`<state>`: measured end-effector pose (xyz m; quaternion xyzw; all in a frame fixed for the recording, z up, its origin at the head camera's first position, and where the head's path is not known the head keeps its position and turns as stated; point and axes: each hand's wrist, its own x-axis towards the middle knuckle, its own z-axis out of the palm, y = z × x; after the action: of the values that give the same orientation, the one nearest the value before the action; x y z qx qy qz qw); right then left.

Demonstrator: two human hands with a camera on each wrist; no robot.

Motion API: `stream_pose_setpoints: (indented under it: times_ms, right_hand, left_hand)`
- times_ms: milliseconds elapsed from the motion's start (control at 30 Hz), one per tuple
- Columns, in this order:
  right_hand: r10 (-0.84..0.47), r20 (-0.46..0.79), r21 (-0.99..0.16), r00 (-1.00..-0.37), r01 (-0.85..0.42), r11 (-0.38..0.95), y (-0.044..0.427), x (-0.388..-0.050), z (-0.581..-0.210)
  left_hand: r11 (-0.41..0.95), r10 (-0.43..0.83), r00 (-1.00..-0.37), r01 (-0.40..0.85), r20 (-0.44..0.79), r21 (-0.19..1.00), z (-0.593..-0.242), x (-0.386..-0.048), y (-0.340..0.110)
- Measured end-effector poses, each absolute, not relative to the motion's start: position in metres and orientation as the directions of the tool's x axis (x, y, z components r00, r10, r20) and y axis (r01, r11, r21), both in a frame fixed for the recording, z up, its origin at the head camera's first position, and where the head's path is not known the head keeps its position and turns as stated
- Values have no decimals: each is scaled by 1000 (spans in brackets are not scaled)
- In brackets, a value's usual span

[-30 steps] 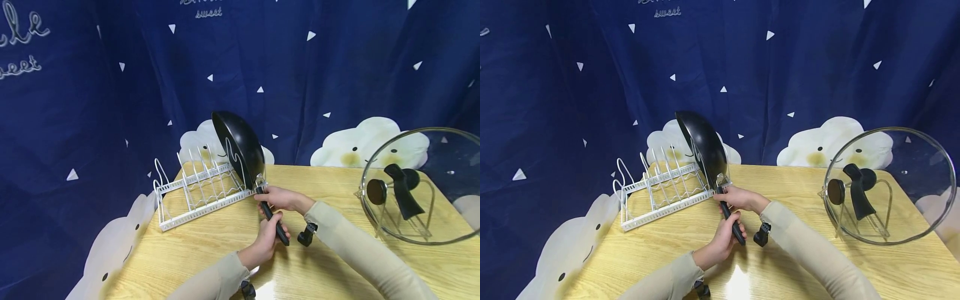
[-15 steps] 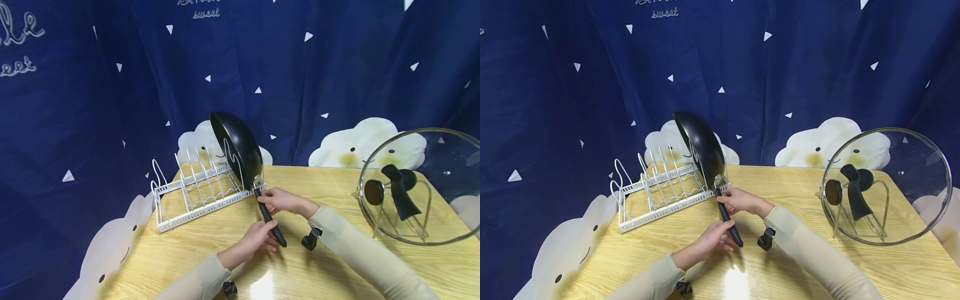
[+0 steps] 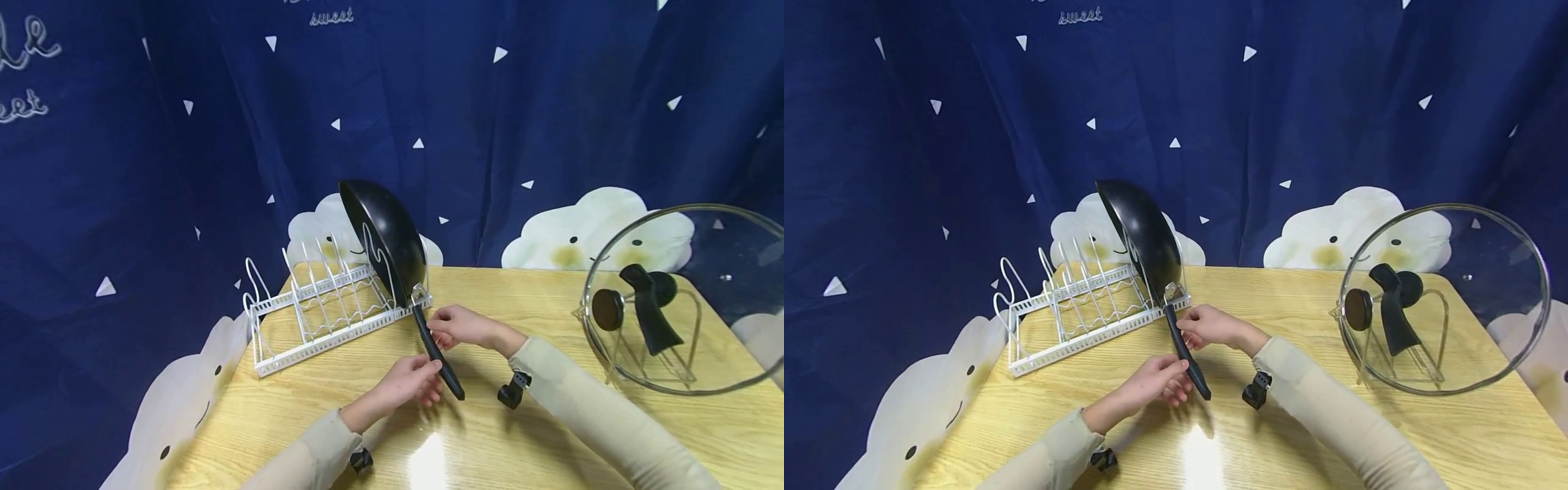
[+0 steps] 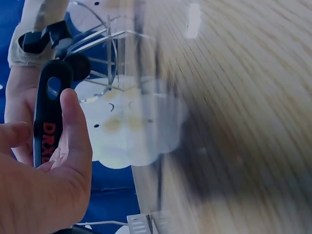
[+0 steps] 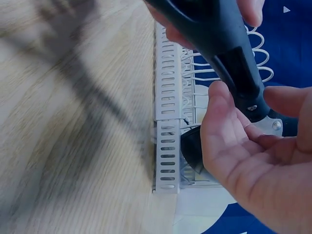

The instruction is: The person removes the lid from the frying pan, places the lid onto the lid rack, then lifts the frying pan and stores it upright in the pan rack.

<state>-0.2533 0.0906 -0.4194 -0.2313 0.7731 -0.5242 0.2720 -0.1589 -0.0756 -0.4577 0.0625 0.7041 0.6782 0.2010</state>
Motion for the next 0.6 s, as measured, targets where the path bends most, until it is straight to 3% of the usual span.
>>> stream_pose_setpoints:
  times_ms: [600]
  right_hand:
    - [-641, -217, -929, -736, -45, 366, 94, -244, -435]
  left_hand:
    - [145, 340, -917, -167, -208, 975, -464, -164, -84]
